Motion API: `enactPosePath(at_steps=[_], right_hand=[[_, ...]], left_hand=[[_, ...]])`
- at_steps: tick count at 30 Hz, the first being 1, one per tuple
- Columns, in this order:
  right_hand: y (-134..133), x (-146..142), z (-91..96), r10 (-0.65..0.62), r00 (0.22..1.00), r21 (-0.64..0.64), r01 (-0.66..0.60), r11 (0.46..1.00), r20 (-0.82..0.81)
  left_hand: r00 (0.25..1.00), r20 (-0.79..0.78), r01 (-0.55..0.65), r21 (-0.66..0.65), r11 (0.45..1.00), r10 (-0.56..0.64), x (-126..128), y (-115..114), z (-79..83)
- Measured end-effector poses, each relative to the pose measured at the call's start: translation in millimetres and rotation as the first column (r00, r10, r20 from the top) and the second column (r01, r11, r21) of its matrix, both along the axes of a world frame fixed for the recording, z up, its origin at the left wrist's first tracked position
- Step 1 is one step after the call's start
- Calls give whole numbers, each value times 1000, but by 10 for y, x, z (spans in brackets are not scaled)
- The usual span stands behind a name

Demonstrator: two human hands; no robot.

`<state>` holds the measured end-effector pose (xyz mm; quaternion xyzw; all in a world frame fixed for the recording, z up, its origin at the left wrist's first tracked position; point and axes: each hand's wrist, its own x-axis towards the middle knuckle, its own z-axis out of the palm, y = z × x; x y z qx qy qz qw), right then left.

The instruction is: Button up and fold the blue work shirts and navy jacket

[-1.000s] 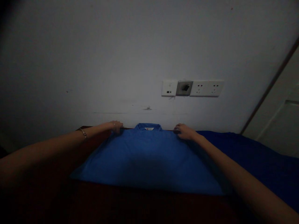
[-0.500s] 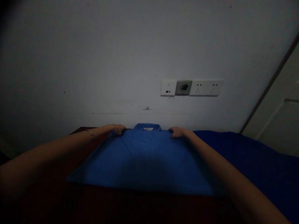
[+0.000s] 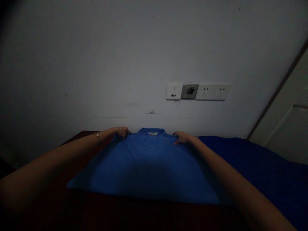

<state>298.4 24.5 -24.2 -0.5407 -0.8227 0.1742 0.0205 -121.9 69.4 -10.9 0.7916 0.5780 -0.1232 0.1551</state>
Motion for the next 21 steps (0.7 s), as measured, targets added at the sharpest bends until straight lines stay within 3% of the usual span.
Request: enactPosePath(at_steps=[8,13,17,21], right_hand=[[-87,-3,-8,59,998,80,-61,995,26],[-182,30,64,61,996,192,-73,979,67],[-313,77,302,72,996,255,-85,963,60],[-612,94,748,102,993,318,-116,941,60]], left_hand=[[999,-33,3,89,996,0,-62,-73,47],[1000,-28,-3,136,991,7,-69,-158,247],[1000,-11,7,176,984,-5,-57,-266,533],[1000,15,7,238,971,-10,-46,-483,885]])
